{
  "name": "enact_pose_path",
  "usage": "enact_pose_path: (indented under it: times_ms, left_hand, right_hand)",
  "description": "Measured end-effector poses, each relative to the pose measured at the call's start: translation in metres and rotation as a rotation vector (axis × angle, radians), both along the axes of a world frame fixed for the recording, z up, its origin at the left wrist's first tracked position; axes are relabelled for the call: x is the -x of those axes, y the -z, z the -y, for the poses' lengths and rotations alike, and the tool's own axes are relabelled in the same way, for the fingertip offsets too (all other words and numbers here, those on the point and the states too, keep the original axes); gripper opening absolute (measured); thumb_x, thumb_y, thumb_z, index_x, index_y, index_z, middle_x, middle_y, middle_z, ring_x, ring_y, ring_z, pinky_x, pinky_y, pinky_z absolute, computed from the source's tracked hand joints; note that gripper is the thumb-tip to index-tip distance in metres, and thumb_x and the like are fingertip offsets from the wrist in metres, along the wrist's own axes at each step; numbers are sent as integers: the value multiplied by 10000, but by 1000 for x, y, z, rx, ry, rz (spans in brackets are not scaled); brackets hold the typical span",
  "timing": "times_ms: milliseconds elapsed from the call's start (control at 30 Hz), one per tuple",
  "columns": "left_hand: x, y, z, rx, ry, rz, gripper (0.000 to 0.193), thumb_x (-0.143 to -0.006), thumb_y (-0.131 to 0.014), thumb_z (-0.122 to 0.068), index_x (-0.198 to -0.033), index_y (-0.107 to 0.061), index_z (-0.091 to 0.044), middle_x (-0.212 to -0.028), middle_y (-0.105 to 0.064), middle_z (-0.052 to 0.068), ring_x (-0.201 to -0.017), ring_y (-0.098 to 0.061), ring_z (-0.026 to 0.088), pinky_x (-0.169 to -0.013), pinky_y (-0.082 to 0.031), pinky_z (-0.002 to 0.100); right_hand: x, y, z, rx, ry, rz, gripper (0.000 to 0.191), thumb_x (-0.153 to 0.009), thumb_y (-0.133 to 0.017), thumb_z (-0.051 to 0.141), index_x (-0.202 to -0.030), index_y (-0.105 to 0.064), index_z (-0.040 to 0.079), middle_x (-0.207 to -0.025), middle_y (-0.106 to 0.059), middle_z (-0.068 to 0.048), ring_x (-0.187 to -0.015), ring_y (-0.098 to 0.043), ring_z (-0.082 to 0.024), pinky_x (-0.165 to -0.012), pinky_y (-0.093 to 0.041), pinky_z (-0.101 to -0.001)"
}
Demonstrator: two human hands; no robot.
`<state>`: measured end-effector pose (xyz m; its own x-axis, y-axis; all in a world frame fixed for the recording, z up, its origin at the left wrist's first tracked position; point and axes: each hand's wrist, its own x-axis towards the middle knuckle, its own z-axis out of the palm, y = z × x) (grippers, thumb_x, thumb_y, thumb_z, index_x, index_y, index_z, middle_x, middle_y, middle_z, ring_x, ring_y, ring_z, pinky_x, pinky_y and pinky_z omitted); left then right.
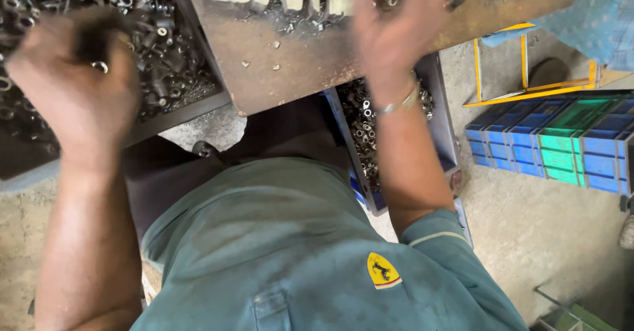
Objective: The person repeatedly picks small metal parts from a bin, presses them against a grinding wheel to remove burrs, and places the finished pieces into a second bin. The cycle continues throughout the clip with consistent hand movements and visible sparks during grinding.
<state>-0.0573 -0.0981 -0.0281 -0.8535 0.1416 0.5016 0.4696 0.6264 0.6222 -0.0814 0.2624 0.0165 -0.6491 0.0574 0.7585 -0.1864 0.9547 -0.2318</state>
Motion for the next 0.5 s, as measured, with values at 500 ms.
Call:
enact_pose_path:
  times_ms: [500]
  left_hand:
    - [12,-42,-73,-790,326,676,223,-988,-714,9,-1208,-680,-9,-1020,-734,39,-893,-702,90,-788,-591,238]
  right_hand:
    - [-14,-16,57,34,-761,248,308,-950,-933,239,-1136,-745,82,-1019,-758,-70,-908,-744,-213,-803,-610,-330]
